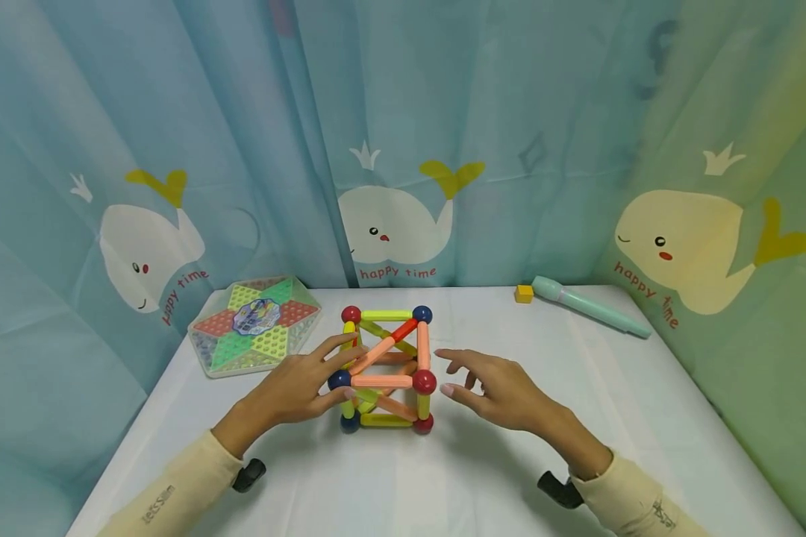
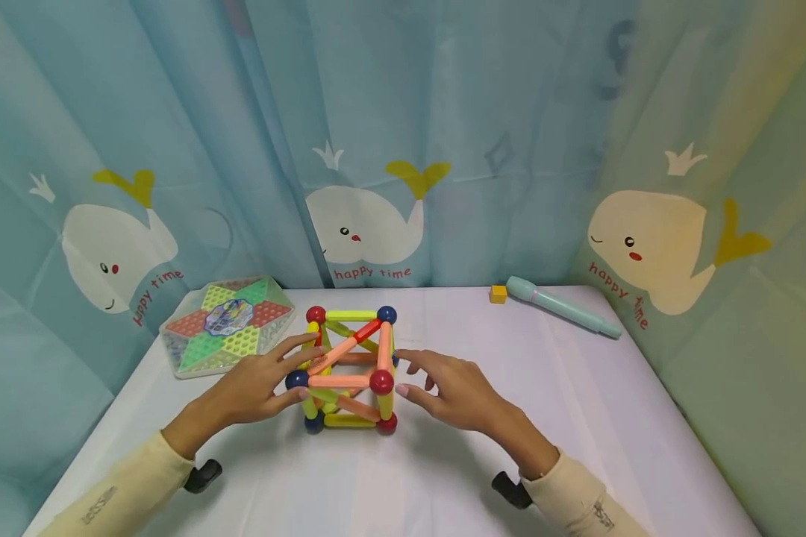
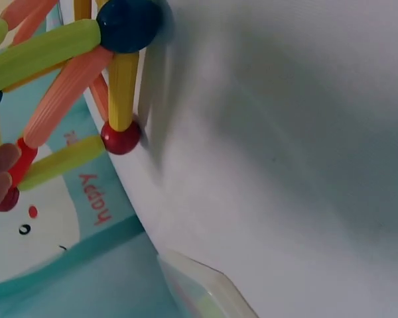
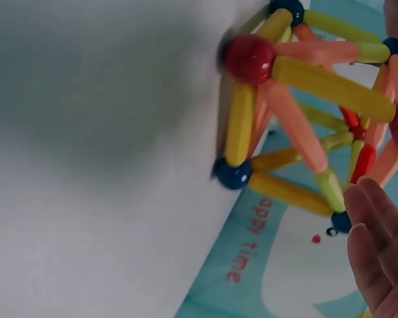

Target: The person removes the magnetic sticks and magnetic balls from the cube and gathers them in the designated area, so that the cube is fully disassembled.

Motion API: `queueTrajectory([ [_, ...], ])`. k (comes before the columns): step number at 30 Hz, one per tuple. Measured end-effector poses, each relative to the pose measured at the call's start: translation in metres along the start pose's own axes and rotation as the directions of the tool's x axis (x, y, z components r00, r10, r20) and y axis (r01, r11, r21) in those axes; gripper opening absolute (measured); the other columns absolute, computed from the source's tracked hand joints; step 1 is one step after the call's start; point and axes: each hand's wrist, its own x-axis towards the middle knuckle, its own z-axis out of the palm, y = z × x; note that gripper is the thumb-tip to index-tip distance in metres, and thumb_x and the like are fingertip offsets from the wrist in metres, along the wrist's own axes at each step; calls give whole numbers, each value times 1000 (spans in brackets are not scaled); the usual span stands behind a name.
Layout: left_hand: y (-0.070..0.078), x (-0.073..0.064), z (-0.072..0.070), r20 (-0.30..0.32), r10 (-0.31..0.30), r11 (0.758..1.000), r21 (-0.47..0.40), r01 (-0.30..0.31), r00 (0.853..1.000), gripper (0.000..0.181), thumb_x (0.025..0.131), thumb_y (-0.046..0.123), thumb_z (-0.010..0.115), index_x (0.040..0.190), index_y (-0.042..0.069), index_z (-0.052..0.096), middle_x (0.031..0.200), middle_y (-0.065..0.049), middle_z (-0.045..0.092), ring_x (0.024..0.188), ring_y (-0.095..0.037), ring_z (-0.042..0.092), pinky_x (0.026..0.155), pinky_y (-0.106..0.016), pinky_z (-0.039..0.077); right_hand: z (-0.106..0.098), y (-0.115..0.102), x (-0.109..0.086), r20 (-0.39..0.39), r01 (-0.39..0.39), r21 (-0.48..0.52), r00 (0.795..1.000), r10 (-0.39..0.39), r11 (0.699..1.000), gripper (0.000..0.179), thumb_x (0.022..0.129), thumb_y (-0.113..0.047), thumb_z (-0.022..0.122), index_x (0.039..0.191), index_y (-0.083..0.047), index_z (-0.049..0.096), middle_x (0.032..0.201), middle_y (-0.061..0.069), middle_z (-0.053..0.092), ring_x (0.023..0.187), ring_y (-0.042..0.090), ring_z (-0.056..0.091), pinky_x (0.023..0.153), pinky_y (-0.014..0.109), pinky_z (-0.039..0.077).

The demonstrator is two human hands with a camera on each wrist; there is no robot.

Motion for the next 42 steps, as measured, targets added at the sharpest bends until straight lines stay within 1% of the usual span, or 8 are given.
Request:
queueTrajectory([
  [6,2,6,7,36,58,998,-21,-57,998,59,99,52,57,151,29,45,149,-8,49,53,1,40,54,-15,40,8,-9,7,69,-10,70,998,5,997,48,100,-44,60,143,-25,54,105,-5,72,76,0,58,60,21,50],
  [11,6,9,10,-7,116,992,-56,-116,993,46,101,45,57,141,23,56,143,-6,53,52,1,37,52,-14,36,13,-11,12,117,-4,142,993,-12,990,48,101,-46,57,144,-24,54,101,-8,69,75,3,58,62,22,51],
  [18,9,11,10,-6,115,992,-51,-115,993,37,102,44,55,133,25,62,136,-8,59,57,-2,43,55,-15,40,15,-13,15,122,5,164,992,-26,986,44,101,-40,60,141,-24,58,88,-15,63,68,4,55,57,23,49],
  [21,10,12,10,-11,125,991,-46,-125,992,35,103,44,55,130,24,64,133,-9,61,57,-3,43,55,-16,40,14,-15,17,120,30,173,991,-51,985,40,100,-35,62,139,-25,60,88,-17,63,63,3,53,54,22,48],
  [25,11,12,11,-16,127,990,-56,-127,992,32,102,41,57,127,22,66,130,-8,61,57,-3,43,54,-15,39,13,-19,22,110,54,145,991,-71,988,37,97,-32,67,134,-28,63,85,-18,62,58,2,49,50,21,44],
  [31,12,12,11,12,102,993,-66,-101,995,35,103,42,55,130,22,64,134,-7,58,60,-2,45,57,-15,42,14,-25,27,83,47,81,995,-54,996,37,92,-41,73,125,-26,66,77,-18,60,61,2,48,52,20,41],
  [38,12,10,12,-6,159,987,-13,-159,987,34,105,40,52,132,21,61,135,-8,56,56,-2,40,57,-15,41,17,-29,29,67,52,39,996,-54,998,31,93,-35,72,122,-24,67,74,-18,58,65,1,49,55,20,40],
  [42,12,11,12,-1,151,988,-25,-151,989,33,104,40,52,130,21,61,134,-7,56,56,-2,39,56,-14,39,18,-31,28,72,47,5,996,-48,999,30,95,-33,70,123,-22,66,75,-18,59,65,1,49,54,20,40],
])
